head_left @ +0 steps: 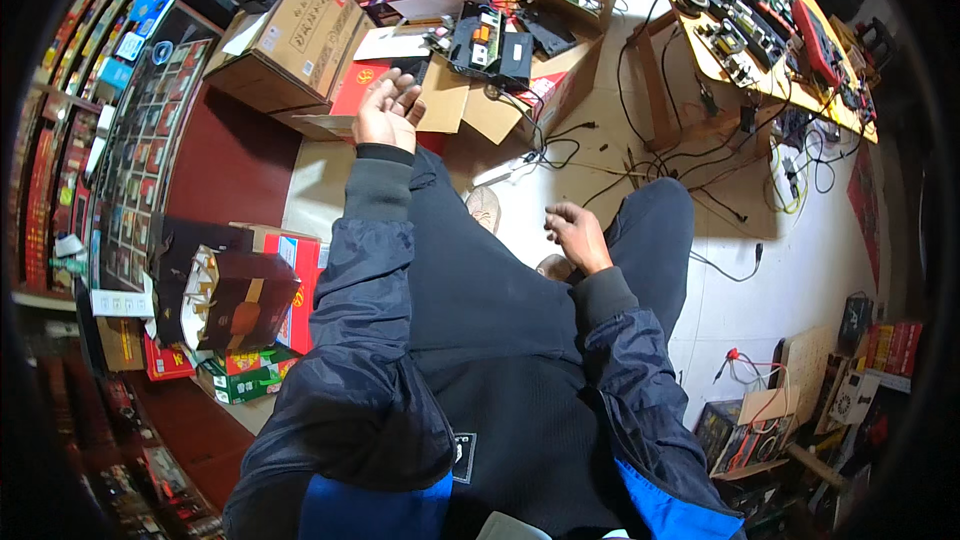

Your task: The person sits on the floor and works on small electronic components, stripping wires and connecting them to a circuit board. They handle a black plastic housing and place it into a cardboard box with other parts.

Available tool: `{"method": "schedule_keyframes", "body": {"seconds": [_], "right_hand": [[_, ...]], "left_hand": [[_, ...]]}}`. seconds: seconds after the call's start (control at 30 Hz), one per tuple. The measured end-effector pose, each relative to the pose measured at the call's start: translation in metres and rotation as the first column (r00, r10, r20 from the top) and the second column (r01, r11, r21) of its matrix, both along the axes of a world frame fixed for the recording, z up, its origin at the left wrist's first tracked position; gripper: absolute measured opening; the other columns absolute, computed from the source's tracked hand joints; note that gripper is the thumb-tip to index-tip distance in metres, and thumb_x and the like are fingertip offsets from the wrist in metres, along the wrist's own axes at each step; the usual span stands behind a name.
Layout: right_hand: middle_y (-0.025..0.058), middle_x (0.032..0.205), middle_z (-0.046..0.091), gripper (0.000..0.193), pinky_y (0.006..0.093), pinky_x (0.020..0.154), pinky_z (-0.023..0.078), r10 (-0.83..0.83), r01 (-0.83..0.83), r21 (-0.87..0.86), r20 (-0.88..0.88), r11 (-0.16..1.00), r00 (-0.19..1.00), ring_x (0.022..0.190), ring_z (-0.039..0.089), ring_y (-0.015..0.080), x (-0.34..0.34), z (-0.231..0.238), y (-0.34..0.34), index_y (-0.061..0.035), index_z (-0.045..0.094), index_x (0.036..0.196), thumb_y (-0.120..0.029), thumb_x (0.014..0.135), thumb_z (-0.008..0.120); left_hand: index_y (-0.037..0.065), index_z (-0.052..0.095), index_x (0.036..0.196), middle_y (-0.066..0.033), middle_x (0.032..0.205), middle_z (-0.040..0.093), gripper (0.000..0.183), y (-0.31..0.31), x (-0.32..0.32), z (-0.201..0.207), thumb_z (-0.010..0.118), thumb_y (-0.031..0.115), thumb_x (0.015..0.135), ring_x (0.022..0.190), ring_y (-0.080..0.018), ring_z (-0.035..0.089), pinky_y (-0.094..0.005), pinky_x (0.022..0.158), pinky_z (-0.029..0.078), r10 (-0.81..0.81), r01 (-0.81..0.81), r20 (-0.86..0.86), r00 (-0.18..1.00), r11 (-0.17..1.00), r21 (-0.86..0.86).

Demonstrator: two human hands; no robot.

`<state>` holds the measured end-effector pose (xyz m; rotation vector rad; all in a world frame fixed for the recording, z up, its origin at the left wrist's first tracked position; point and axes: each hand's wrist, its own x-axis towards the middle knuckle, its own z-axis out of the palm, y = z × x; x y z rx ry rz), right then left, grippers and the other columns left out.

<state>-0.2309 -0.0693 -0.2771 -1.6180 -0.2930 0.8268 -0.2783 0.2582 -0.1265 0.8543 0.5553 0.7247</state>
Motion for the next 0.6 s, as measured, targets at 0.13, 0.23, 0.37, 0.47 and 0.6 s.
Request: {"method": "schedule_keyframes", "body": {"seconds": [0.13,0.23,0.37,0.47,0.6], "right_hand": [[0.0148,0.096,0.075,0.036,0.0341,0.078,0.056,0.184,-0.164,-0.230,0.067,0.959,0.981,0.081,0.070,0.0208,-0.013,0.002,-0.016,0.0091,0.068,0.119,-0.017,0.094,0.066],[0.0155,0.095,0.074,0.037,0.0341,0.078,0.055,0.177,-0.173,-0.159,0.012,0.972,0.984,0.083,0.070,0.0210,-0.015,-0.001,-0.012,0.0092,0.068,0.118,-0.018,0.093,0.066],[0.0147,0.092,0.073,0.036,0.0327,0.078,0.054,0.229,-0.211,-0.218,0.060,0.953,0.972,0.082,0.068,0.0195,-0.010,-0.013,-0.004,0.0093,0.069,0.115,-0.019,0.092,0.066],[0.0059,0.079,0.066,0.020,0.0285,0.062,0.047,0.198,-0.166,-0.253,0.106,0.953,0.974,0.068,0.059,0.0132,-0.011,-0.033,0.006,0.0086,0.067,0.102,-0.010,0.096,0.063],[0.0100,0.087,0.070,0.027,0.0291,0.069,0.052,0.219,-0.217,-0.411,-0.044,0.885,0.975,0.074,0.063,0.0152,-0.005,-0.043,0.017,0.0107,0.068,0.112,-0.012,0.097,0.062]], "left_hand": [[0.008,0.063,0.119,-0.0075,0.107,0.070,0.025,0.023,-0.025,0.032,0.054,0.023,0.102,0.091,-0.0211,0.070,-0.0380,0.072,0.058,0.060,-0.067,0.091,0.994,0.994,0.083],[0.004,0.066,0.115,-0.0102,0.104,0.071,0.024,0.051,-0.036,0.031,0.054,0.021,0.102,0.093,-0.0220,0.067,-0.0363,0.074,0.055,0.182,-0.176,0.166,0.969,0.983,-0.052],[0.004,0.061,0.107,-0.0092,0.096,0.066,0.018,0.077,-0.036,0.006,0.059,0.021,0.101,0.081,-0.0207,0.061,-0.0332,0.070,0.054,0.325,-0.290,0.142,0.935,0.931,-0.221],[0.004,0.060,0.111,-0.0095,0.100,0.065,0.020,0.076,-0.028,-0.016,0.059,0.020,0.101,0.082,-0.0209,0.062,-0.0346,0.067,0.053,0.290,-0.279,-0.040,0.956,0.859,-0.428],[0.007,0.061,0.119,-0.0101,0.104,0.067,0.023,0.073,-0.012,-0.034,0.057,0.015,0.098,0.083,-0.0218,0.062,-0.0357,0.067,0.052,0.221,-0.196,0.081,0.972,0.951,-0.241]]}}
